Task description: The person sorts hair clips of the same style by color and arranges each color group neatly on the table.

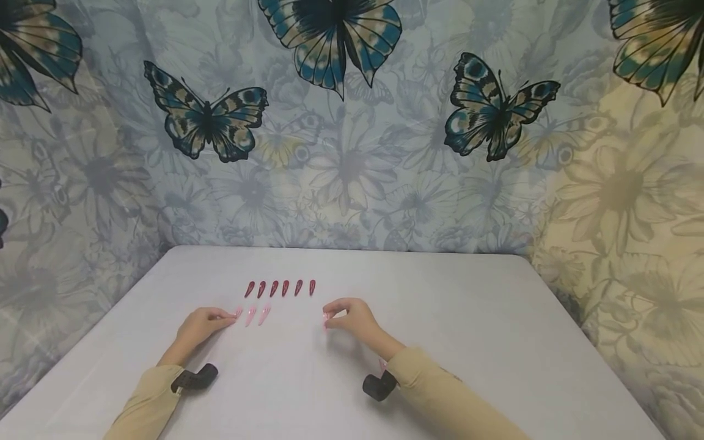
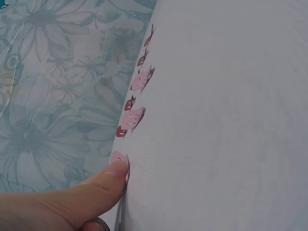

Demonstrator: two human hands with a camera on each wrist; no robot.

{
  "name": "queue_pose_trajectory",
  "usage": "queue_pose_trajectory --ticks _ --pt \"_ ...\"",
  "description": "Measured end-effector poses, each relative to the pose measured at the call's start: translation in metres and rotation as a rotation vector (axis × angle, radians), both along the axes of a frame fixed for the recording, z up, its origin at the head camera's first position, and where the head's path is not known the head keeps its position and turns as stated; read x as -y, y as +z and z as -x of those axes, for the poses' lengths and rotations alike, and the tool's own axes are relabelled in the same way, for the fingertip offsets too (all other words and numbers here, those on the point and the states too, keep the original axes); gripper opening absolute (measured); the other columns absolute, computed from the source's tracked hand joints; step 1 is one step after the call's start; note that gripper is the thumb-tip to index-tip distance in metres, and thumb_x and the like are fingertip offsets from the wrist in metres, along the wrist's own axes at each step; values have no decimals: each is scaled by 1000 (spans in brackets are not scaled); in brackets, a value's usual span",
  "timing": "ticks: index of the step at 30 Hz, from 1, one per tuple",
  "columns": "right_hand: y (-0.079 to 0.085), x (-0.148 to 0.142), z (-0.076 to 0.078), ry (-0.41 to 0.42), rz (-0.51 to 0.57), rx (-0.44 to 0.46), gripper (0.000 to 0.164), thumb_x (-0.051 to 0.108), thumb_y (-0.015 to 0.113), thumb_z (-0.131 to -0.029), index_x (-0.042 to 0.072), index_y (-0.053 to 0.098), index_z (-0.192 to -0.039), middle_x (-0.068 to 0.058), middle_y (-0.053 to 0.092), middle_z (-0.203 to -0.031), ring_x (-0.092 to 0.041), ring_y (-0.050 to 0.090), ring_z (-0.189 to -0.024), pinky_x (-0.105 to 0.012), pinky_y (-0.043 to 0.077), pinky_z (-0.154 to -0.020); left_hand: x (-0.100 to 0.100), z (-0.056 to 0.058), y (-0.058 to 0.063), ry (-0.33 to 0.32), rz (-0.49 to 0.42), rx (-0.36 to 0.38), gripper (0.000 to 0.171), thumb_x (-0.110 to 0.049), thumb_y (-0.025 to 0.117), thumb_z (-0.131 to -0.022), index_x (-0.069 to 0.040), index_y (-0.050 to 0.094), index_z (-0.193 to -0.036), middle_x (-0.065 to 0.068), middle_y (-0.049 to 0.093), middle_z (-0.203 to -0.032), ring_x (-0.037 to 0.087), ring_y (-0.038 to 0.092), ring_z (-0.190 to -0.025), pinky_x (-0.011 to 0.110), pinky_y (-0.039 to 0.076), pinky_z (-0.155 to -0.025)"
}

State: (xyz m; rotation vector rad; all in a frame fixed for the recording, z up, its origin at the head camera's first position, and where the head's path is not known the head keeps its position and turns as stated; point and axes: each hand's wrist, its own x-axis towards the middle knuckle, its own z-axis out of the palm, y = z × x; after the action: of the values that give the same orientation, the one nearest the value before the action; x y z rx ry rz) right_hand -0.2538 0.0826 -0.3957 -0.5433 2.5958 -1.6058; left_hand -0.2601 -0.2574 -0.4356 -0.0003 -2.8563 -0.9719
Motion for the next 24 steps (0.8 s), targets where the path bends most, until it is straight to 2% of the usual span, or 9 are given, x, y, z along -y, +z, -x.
queue_pose_trajectory --ticks 7,12,13,14,17,20,21,24 --pt "-3 27 8 14 42 33 27 7 74 -70 -1 68 -95 -1 64 -74 -23 51 -90 -29 36 -69 0 0 3 -8 18 18 22 -27 71 -76 -7 71 -84 -3 54 -67 15 41 -60 29 33 -54" --pt "-5 40 10 31 87 44 27 5 74 -69 -3 68 -94 -4 65 -74 -26 51 -88 -28 35 -66 1 -1 -1 5 -9 14 25 -31 72 -74 -8 71 -81 -1 53 -67 17 42 -61 31 34 -56" --pt "-5 42 11 24 85 42 26 4 74 -69 -3 68 -93 -4 65 -74 -24 51 -89 -28 36 -68 2 0 -2 3 -18 13 27 -34 72 -73 -8 71 -81 -1 52 -67 17 42 -61 32 34 -56" --pt "-6 44 11 18 89 44 26 4 74 -68 -3 68 -93 -5 65 -73 -23 51 -88 -28 36 -69 3 0 -5 -9 -23 -18 29 -38 72 -73 -10 71 -79 -2 51 -66 16 42 -60 31 33 -55" --pt "-10 50 15 5 88 38 25 4 74 -68 -2 68 -92 -4 64 -73 -19 52 -85 -29 38 -70 5 0 -8 -20 -27 -27 35 -44 71 -71 -10 71 -78 -1 50 -65 17 41 -60 31 32 -54" --pt "-14 58 19 16 102 46 25 4 74 -69 -3 68 -93 -3 64 -73 -17 53 -81 -29 40 -69 6 -1 -5 -3 -3 -16 32 -41 71 -72 -11 72 -80 -1 52 -67 17 42 -61 31 32 -55" --pt "-15 61 20 18 108 47 25 4 73 -70 -3 68 -93 -3 64 -73 -16 53 -79 -29 41 -67 5 -2 -2 6 4 14 30 -38 72 -72 -9 72 -81 0 54 -68 18 43 -63 32 34 -57" --pt "-17 65 22 6 112 55 24 3 72 -71 -4 68 -93 -3 63 -73 -15 54 -78 -29 42 -67 1 0 0 4 24 19 23 -31 72 -74 -10 72 -83 -2 55 -70 16 43 -63 31 34 -57"
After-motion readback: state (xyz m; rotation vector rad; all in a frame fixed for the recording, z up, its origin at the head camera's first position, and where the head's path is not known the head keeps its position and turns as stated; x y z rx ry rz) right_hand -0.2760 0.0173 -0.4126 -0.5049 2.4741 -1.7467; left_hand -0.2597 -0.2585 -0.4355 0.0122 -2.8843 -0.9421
